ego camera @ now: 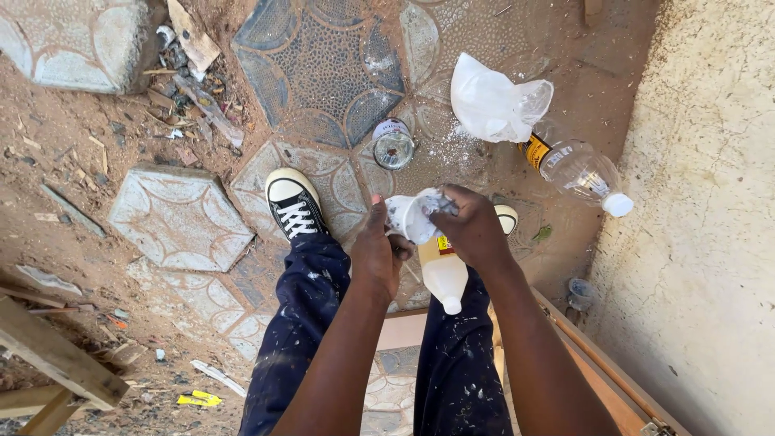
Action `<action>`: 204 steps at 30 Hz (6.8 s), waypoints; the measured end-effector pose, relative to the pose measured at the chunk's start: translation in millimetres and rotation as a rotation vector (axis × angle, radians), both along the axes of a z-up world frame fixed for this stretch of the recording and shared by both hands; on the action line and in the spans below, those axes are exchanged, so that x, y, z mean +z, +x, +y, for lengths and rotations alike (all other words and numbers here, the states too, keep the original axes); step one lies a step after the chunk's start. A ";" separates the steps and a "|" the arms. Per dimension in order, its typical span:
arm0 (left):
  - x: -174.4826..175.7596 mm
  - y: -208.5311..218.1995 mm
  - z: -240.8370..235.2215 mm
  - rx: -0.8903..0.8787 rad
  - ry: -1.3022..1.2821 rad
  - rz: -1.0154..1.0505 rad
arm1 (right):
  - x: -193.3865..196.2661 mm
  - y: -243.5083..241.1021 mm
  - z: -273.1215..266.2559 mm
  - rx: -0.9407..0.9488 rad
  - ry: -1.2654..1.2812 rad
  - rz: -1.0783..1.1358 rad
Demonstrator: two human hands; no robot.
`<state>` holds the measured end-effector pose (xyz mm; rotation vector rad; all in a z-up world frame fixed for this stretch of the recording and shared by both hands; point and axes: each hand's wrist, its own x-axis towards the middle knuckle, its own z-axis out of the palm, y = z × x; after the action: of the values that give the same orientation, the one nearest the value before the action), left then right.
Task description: Preparing and mixing wood stain by pouring liquids from various containers into a cup and stirring.
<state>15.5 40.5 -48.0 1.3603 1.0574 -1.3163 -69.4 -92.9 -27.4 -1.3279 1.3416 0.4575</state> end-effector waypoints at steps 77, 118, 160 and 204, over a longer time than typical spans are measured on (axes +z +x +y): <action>1.9 52.7 -24.6 0.123 -0.142 -0.169 | -115.2 73.8 -50.2 -0.244 -0.602 0.002; 22.3 34.2 1.1 0.050 -0.088 -0.239 | -137.1 25.6 -14.5 0.430 -0.547 0.048; 42.7 30.5 -25.6 0.320 -0.143 -0.007 | 73.2 31.0 19.4 0.167 -0.689 -0.443; 32.5 31.9 -12.1 0.631 -0.306 0.233 | 148.2 82.9 45.8 -1.210 0.802 -0.488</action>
<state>47.4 28.4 -15.5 0.5782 1.2478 -1.1056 13.5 -47.1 120.8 0.1417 1.1078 -0.1830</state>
